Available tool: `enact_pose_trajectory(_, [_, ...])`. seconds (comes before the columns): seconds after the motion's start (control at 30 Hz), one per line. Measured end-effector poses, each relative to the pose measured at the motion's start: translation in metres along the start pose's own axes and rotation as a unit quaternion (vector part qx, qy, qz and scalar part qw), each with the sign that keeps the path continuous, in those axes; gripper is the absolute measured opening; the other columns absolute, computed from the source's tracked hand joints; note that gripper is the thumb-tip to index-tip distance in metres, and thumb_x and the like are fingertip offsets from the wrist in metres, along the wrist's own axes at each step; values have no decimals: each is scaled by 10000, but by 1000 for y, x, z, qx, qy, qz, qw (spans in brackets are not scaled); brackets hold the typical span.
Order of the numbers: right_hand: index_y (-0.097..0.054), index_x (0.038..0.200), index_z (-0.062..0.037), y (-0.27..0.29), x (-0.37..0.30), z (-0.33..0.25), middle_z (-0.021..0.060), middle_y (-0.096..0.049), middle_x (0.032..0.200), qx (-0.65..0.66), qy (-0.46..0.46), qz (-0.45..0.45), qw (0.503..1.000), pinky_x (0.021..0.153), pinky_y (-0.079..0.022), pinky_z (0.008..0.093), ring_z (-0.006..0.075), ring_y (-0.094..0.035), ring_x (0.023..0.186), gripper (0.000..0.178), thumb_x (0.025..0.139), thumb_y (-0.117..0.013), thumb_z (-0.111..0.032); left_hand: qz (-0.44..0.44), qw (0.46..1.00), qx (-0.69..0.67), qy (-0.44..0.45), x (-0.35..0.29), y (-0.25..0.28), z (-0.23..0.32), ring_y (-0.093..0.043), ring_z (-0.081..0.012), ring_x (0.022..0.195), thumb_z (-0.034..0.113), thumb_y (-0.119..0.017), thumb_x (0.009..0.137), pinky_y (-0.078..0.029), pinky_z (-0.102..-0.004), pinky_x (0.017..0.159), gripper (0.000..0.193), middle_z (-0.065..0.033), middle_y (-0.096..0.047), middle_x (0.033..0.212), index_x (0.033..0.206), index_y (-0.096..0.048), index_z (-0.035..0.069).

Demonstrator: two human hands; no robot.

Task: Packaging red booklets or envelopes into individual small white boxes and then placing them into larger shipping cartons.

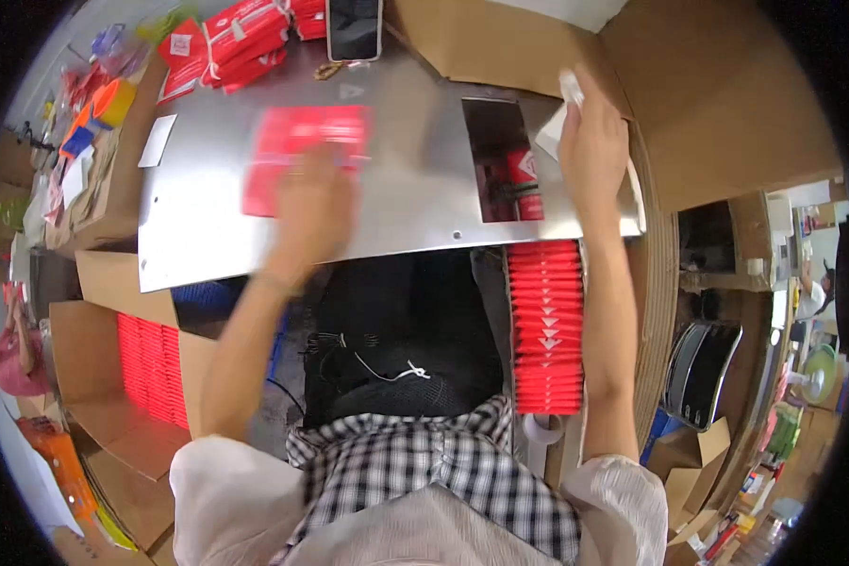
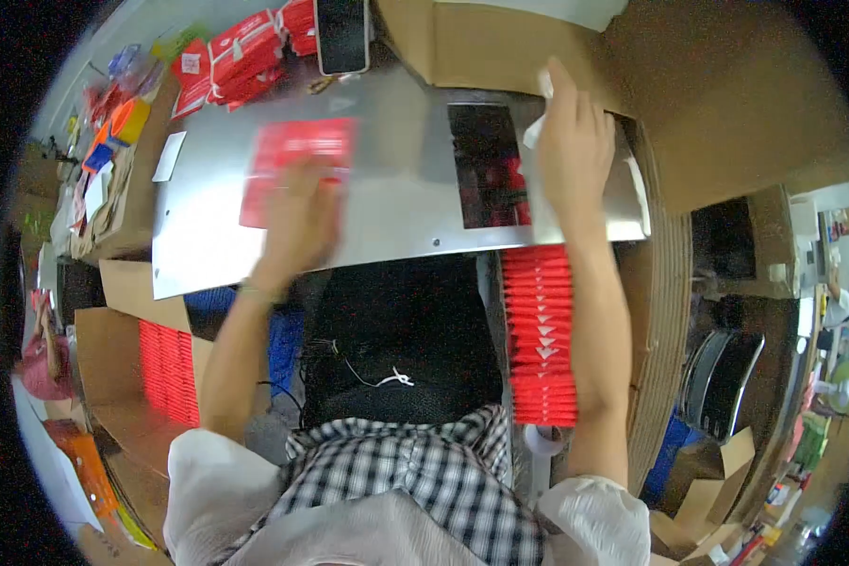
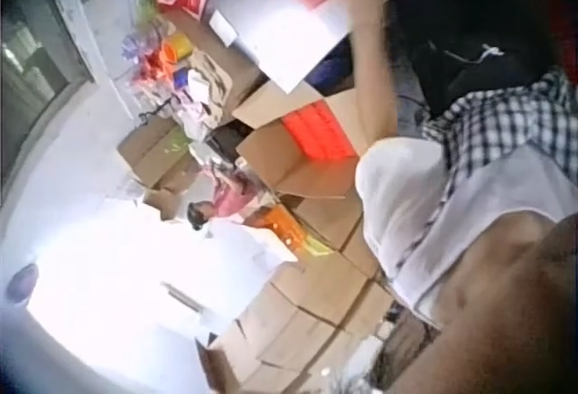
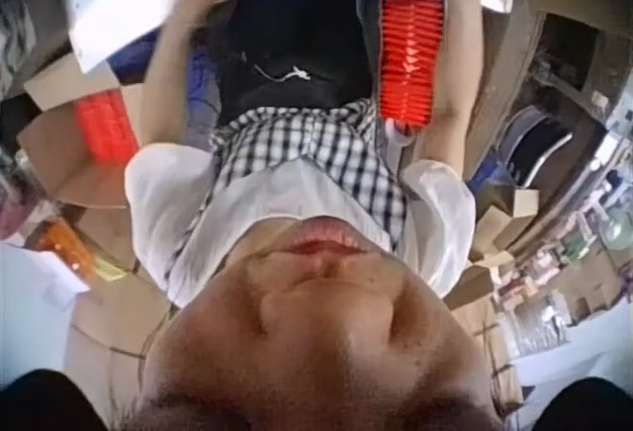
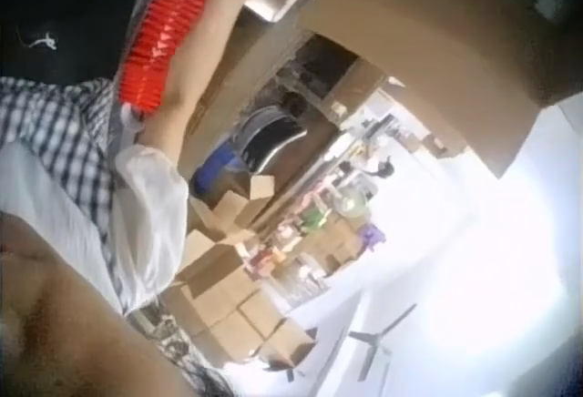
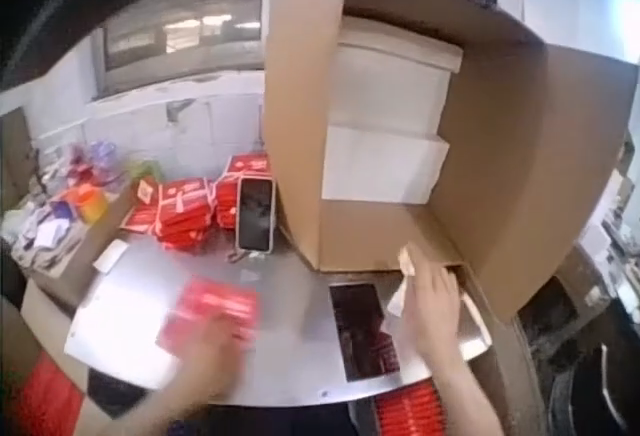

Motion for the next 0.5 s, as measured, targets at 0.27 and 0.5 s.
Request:
enact_pose_trajectory(0.27, [-733, 1088, -113, -34, -87, -105, 100, -679, 1076, 247, 137, -51, 958, 988, -425, 469, 307, -622, 1073, 400, 703, -682, -17, -57, 977, 32, -204, 46, -38, 58, -699, -256, 795, 140, -628, 837, -578, -408, 636, 191, -50, -660, 953, 1004, -720, 141])
enact_pose_trajectory(0.5, [-626, 1338, -193, -65, -86, -128, 145, -602, 1241, 159, 94, -189, 964, 1084, -284, 599, 248, -554, 1228, 515, 850, -563, -43, 4, 966, -123, -228, -1, -18, 65, -655, -291, 807, 107, -626, 850, -554, -403, 700, 202, -79, -599, 978, 1048, -661, 94])
Point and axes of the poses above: each hand's wrist, its own x-axis towards the middle knuckle, its own y-axis out of the back of the hand, z = x × y, the point moved 10 cm from there along x, towards the middle knuckle
